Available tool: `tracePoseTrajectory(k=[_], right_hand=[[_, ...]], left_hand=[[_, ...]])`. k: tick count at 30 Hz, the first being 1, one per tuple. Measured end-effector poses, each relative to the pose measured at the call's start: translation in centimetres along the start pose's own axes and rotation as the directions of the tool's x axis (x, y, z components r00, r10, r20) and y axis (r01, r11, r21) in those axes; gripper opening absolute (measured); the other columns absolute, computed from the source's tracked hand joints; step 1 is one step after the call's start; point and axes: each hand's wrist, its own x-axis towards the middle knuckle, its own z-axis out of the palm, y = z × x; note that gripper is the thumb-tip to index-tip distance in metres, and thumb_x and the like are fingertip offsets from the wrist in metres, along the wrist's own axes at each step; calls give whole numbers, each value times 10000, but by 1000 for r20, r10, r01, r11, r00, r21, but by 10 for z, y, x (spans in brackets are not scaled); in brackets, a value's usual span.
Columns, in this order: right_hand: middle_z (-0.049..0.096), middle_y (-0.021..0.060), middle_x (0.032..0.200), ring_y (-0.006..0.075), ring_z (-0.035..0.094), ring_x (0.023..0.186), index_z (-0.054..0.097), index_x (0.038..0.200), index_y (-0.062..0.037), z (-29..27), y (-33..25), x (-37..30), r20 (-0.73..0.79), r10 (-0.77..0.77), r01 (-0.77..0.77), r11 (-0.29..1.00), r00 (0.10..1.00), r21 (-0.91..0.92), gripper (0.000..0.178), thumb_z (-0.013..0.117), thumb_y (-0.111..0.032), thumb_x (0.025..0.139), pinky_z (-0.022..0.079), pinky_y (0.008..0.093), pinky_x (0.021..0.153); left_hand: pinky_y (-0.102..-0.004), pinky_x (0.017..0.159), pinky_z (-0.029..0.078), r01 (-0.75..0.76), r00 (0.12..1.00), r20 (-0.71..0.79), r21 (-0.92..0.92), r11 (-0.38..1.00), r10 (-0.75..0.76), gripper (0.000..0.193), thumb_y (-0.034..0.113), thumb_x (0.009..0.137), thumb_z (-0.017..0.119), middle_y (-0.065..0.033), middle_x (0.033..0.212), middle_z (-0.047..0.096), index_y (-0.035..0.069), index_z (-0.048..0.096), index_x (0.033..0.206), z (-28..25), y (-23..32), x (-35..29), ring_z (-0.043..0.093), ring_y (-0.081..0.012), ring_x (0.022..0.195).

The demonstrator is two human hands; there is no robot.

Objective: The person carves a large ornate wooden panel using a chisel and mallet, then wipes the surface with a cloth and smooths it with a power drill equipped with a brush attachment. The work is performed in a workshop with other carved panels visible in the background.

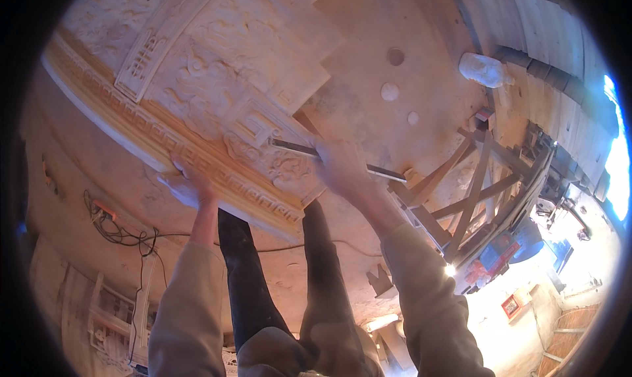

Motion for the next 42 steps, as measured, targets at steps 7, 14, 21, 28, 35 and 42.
tracePoseTrajectory(k=[7, 14, 21, 28, 35, 42], right_hand=[[652, 251, 782, 445, 647, 721, 687, 996, -23, 22, 2, 38, -76, -139, 143, 988, 987, 61, 197, 602, -50, 821, 486, 518, 638], [659, 230, 797, 427, 655, 744, 706, 1143, -57, 17, 52, -46, -109, 154, -157, 987, 982, -18, 262, 612, -132, 911, 477, 495, 646], [707, 272, 991, 446, 693, 926, 536, 1386, -12, -10, -11, -19, 69, 290, -298, 914, 954, 275, 515, 629, -298, 968, 528, 481, 810], [703, 278, 970, 449, 691, 871, 397, 1457, 40, -8, -28, -4, 5, 139, -139, 982, 990, 125, 692, 672, -355, 961, 523, 491, 764], [651, 201, 710, 456, 630, 646, 368, 1430, -31, 6, -27, 11, -124, 27, -13, 994, 992, 111, 563, 588, -338, 1013, 447, 529, 583], [674, 221, 788, 459, 643, 691, 451, 1393, -27, 5, -38, 18, -140, 38, -22, 993, 989, 116, 446, 542, -269, 1030, 459, 531, 606]], left_hand=[[-540, 686, 523, -1, 999, 43, -80, 997, 4, 654, 510, 1026, 515, -289, 1036, 683, -84, 452, 1291, -1, -1, 1, 683, -447, 902], [-524, 651, 522, 24, 1000, 18, -55, 998, -23, 619, 513, 1030, 511, -260, 984, 689, -65, 467, 1248, -1, 3, 0, 688, -427, 854], [-521, 656, 531, -90, 995, -37, -11, 996, 89, 613, 501, 1029, 520, -267, 1021, 681, -66, 475, 1260, 0, -3, 3, 686, -438, 859], [-546, 721, 527, 2, 1000, 26, -6, 1000, -2, 629, 486, 1026, 532, -292, 1061, 670, -78, 462, 1296, 1, -5, 4, 675, -441, 938], [-554, 718, 524, -71, 997, -34, -25, 997, 70, 656, 491, 1025, 525, -301, 1057, 671, -100, 459, 1303, 2, -4, 3, 669, -464, 932], [-559, 711, 525, -69, 998, -9, -20, 997, 69, 692, 503, 1021, 516, -315, 1055, 667, -118, 441, 1316, 1, -6, 3, 673, -470, 926]])
